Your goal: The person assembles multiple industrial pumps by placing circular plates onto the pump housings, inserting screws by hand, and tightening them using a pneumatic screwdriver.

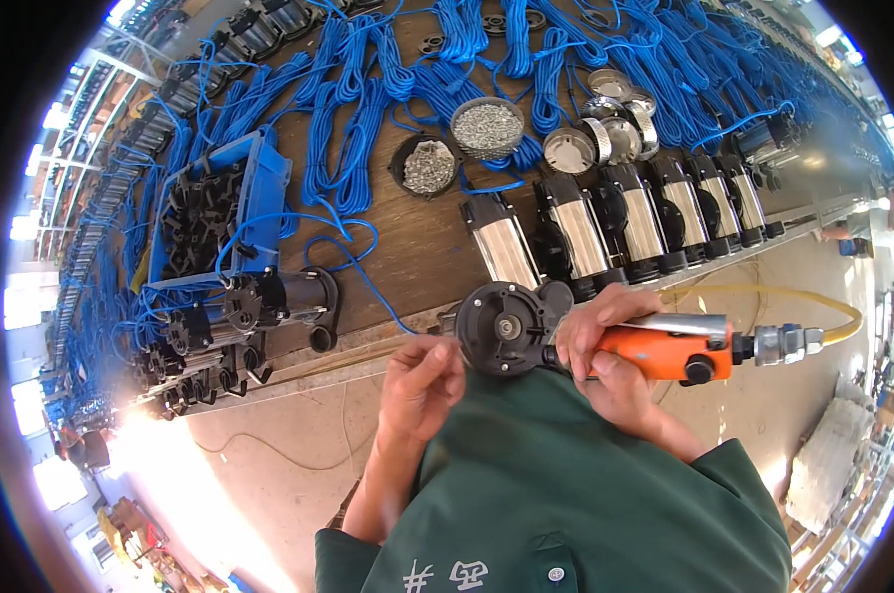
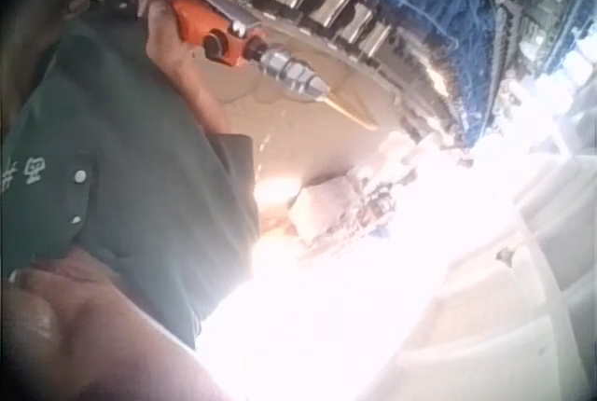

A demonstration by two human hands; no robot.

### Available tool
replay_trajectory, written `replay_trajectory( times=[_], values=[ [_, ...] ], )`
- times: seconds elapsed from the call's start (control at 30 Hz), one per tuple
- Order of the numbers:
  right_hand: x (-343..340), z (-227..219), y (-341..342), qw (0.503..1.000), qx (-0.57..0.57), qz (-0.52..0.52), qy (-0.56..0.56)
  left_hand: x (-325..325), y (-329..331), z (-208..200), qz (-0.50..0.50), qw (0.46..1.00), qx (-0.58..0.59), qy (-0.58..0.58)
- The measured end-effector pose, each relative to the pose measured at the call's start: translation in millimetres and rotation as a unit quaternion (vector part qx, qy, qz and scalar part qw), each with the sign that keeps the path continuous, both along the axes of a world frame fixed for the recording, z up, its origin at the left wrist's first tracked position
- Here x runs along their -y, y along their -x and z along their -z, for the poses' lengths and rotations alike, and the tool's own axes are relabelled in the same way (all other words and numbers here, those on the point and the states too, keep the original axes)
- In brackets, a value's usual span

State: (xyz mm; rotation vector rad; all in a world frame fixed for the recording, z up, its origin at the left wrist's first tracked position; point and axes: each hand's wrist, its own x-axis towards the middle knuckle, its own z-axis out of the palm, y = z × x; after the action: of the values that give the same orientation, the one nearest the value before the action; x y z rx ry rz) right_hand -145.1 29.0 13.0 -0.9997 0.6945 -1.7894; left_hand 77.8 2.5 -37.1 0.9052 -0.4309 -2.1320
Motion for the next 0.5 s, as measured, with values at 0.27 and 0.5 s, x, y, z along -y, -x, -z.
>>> replay_trajectory(
  times=[0.27, 0.5],
  values=[
    [26.1, -27.1, -27.1, 0.997, 0.077, 0.007, 0.009, 0.1, 8.9, -9.0, -0.015, 0.997, -0.052, -0.056],
    [30.0, -18.5, -27.4, 0.996, 0.085, -0.010, 0.008, -0.9, 9.8, -4.7, 0.011, 0.999, -0.016, -0.026]
  ],
)
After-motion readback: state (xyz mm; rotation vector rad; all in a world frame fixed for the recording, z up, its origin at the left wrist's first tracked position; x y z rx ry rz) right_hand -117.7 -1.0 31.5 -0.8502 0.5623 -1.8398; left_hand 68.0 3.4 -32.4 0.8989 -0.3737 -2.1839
